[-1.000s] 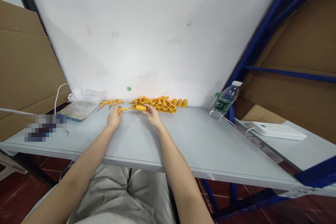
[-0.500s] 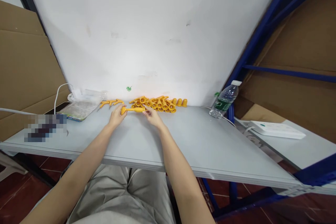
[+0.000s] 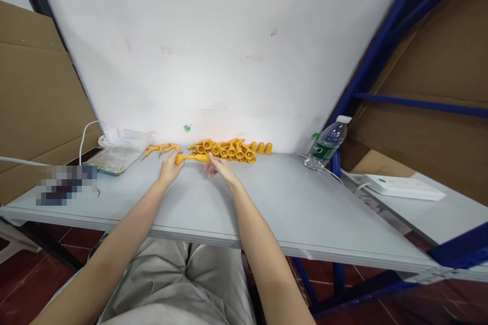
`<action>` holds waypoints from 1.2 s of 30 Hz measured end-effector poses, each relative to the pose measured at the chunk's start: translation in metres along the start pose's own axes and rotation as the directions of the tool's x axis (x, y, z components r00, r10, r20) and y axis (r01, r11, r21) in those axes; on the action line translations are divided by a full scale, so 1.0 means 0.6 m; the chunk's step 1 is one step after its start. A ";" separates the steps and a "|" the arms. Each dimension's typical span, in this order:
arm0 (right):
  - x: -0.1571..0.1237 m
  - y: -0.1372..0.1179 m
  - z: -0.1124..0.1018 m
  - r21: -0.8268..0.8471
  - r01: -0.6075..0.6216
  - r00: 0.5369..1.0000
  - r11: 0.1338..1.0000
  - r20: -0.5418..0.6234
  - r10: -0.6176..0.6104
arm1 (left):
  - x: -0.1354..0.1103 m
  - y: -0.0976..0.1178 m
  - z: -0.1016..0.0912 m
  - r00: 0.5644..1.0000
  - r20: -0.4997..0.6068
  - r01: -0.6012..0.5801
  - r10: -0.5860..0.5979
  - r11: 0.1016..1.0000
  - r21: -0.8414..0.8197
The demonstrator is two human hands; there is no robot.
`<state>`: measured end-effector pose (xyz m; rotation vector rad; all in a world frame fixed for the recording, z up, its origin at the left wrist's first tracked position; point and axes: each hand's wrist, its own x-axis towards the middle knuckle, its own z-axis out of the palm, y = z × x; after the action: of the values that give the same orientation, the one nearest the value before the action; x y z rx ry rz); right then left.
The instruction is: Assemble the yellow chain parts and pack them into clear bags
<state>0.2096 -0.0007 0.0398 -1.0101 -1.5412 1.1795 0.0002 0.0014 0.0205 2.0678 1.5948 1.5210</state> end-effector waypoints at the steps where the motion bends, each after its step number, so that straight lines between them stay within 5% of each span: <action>1: -0.001 -0.002 -0.001 0.015 -0.002 0.999 1.000 0.036 0.001 | 0.000 -0.001 0.000 1.000 0.001 -0.005 0.005 1.000 -0.002; 4: -0.003 -0.004 -0.001 0.011 -0.023 0.999 1.000 0.030 0.022 | 0.000 -0.001 -0.002 1.000 0.013 -0.023 0.023 1.000 -0.010; 9: -0.003 0.001 0.008 -0.009 -0.119 0.981 0.993 -0.156 0.116 | -0.003 0.005 0.001 0.999 0.030 -0.042 0.042 0.999 -0.012; 13: -0.005 -0.005 0.004 0.008 -0.196 0.976 0.981 -0.093 0.196 | -0.004 0.006 0.006 1.000 0.011 -0.012 0.012 1.000 0.012; 19: -0.006 -0.011 -0.003 0.112 -0.009 0.999 0.994 -0.040 0.014 | -0.003 -0.004 0.009 0.999 -0.021 -0.032 0.033 0.998 0.046; 26: 0.001 -0.001 0.009 0.033 -0.133 0.970 0.991 -0.199 0.137 | -0.006 -0.006 0.013 0.987 -0.035 -0.152 0.155 0.986 0.070; 36: -0.011 -0.023 -0.010 0.082 -0.253 0.965 0.964 -0.046 0.257 | -0.005 -0.010 0.024 0.988 -0.062 -0.135 0.138 0.990 0.050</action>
<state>0.2157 -0.0086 0.0526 -1.2076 -1.3404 1.3636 0.0072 0.0082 0.0083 2.2164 1.5523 1.6259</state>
